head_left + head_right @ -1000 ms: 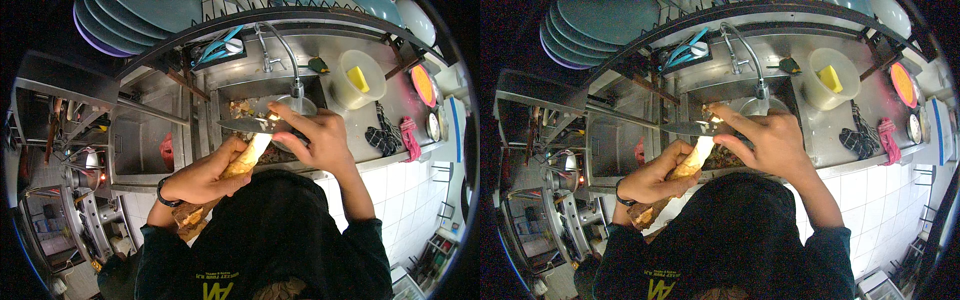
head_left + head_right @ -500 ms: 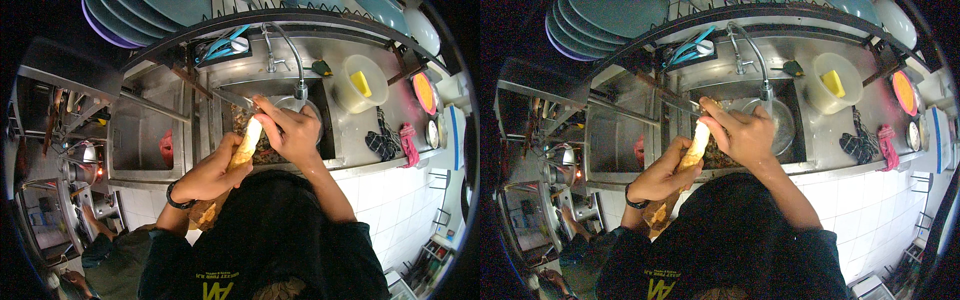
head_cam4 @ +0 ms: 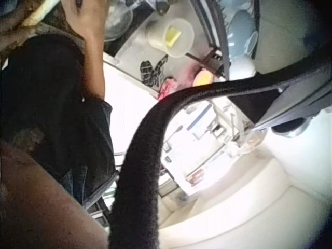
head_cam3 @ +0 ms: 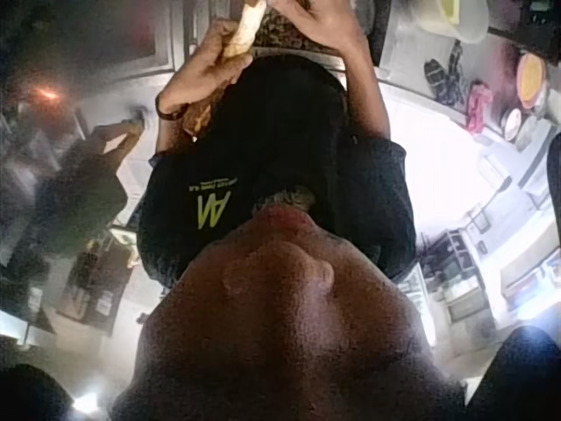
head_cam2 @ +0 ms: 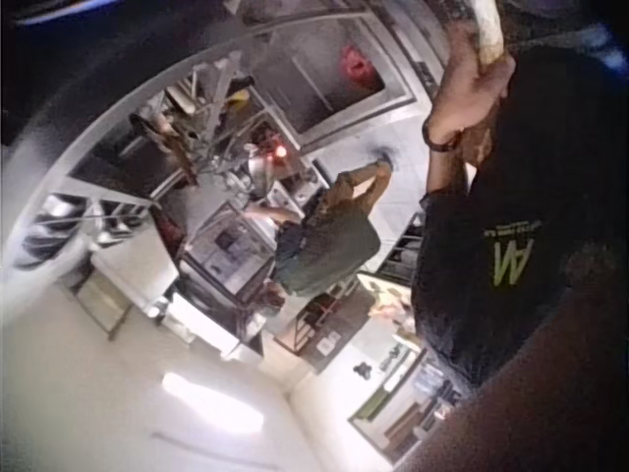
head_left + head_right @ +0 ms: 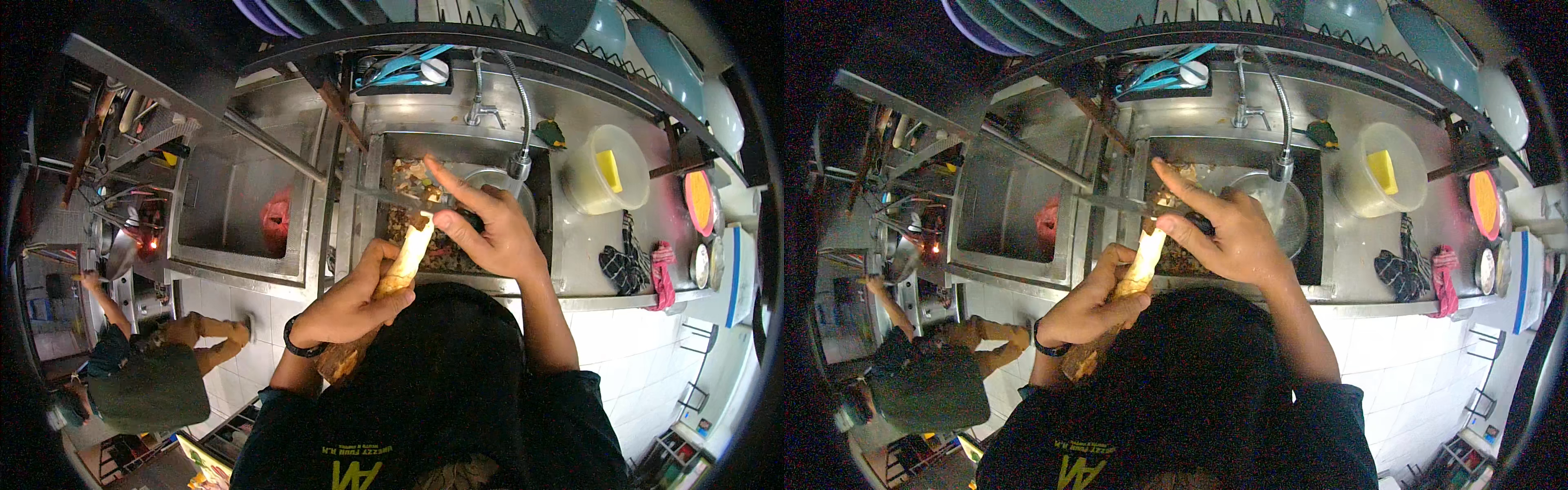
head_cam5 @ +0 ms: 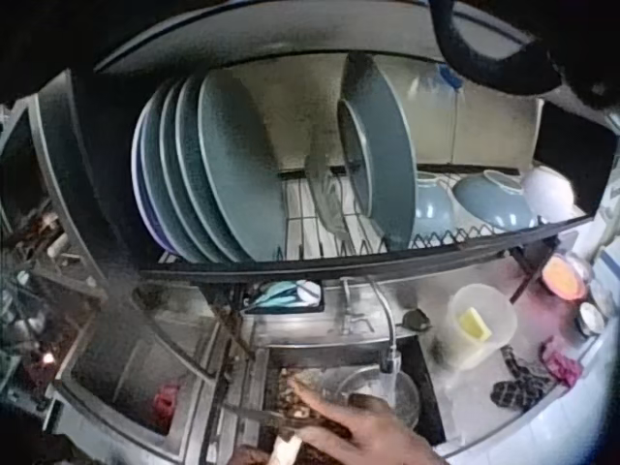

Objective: The person peels a long brown root vegetable with a knife over a sink, removing the outer skin in strips. The peeled vegetable is held in one hand while the other hand uses the knife to scrape away the skin.

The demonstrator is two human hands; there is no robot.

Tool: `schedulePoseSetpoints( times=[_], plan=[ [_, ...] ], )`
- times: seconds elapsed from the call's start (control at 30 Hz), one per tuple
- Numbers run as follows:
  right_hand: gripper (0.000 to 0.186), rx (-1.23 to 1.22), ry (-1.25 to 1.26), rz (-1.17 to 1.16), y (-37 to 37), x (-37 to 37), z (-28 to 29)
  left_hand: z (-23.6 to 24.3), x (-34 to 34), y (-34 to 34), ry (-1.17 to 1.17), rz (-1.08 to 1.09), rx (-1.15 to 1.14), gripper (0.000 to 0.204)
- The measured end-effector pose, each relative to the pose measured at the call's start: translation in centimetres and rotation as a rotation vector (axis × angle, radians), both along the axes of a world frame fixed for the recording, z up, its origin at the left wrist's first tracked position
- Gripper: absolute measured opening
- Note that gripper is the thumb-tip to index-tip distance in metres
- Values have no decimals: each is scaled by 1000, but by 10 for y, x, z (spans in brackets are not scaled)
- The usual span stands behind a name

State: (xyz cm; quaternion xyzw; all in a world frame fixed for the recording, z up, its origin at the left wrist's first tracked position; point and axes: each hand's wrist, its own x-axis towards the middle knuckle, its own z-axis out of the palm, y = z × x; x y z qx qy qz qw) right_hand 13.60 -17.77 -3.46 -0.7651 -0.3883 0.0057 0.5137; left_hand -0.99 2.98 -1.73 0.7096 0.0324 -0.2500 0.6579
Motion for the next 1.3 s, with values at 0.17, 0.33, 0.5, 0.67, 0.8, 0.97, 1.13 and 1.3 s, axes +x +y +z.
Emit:
schedulePoseSetpoints(
  times=[0.17,0.33,0.5,0.67,0.8,0.97,1.13,1.3],
  plan=[
    [55,-305,-251,-74,3,-4,11,-3,-5,4,-21,29,-79,38],
    [49,-347,-324,-180,13,-10,8,-3,-4,5,-22,35,-77,37],
    [42,-304,-321,-245,28,-13,-6,-6,-1,4,-83,43,8,38],
    [36,-283,-349,-332,40,-14,-21,-12,2,5,-68,61,64,41],
    [36,-194,-111,-368,52,-16,-25,-20,4,6,-45,95,107,42],
    [39,104,531,-266,55,-10,-40,-28,4,6,-25,88,88,41],
    [41,204,775,-165,44,1,-45,-26,-3,6,0,101,2,39],
    [47,28,573,12,22,2,-30,-26,-4,14,-15,76,-142,38]
  ],
)
